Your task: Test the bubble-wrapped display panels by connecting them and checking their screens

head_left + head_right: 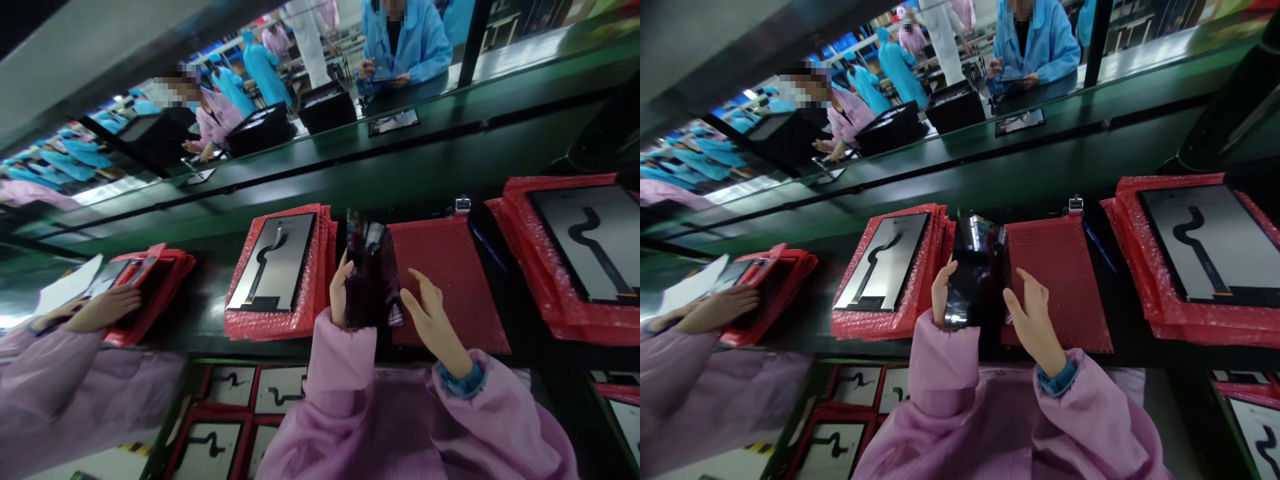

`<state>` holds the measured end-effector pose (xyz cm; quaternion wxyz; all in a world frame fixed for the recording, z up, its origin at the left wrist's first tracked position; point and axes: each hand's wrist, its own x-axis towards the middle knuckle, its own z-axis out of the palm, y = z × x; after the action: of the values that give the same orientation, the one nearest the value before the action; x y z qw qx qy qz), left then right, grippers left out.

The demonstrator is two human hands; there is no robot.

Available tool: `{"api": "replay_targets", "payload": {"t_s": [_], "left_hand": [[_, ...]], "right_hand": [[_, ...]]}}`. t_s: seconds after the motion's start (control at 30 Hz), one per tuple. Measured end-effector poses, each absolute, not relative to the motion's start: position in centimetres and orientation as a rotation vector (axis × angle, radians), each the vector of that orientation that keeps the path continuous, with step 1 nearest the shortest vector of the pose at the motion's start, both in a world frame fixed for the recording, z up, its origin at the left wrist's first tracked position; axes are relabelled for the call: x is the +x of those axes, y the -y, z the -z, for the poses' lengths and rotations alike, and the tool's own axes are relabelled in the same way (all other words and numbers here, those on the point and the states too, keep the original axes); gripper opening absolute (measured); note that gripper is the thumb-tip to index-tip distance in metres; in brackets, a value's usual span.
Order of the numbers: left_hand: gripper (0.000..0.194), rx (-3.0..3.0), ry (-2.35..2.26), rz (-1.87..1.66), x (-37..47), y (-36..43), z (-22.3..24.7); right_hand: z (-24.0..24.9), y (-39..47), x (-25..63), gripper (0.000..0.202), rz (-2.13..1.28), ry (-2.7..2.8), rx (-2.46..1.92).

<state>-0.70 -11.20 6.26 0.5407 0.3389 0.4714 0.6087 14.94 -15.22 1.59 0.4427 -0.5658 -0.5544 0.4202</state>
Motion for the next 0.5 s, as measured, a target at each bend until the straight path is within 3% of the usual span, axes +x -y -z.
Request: {"api": "replay_targets", "payload": {"t_s": [0.13,0.27,0.5], "left_hand": [[0.05,0.834,-1.161,-1.441,-0.2,11.4,-6.6],[0.059,0.78,-1.089,-1.466,0.6,11.2,-5.2],[0.064,0.869,-0.977,-1.477,0.7,11.2,-2.4]], "right_hand": [[-0.5,14.7,15.3,0.069,-1.082,1.396,-1.352],[-1.7,15.2,15.2,0.058,-0.819,1.615,-1.366],[-1.9,15.9,15.6,0.061,-0.589,1.752,-1.413]]}}
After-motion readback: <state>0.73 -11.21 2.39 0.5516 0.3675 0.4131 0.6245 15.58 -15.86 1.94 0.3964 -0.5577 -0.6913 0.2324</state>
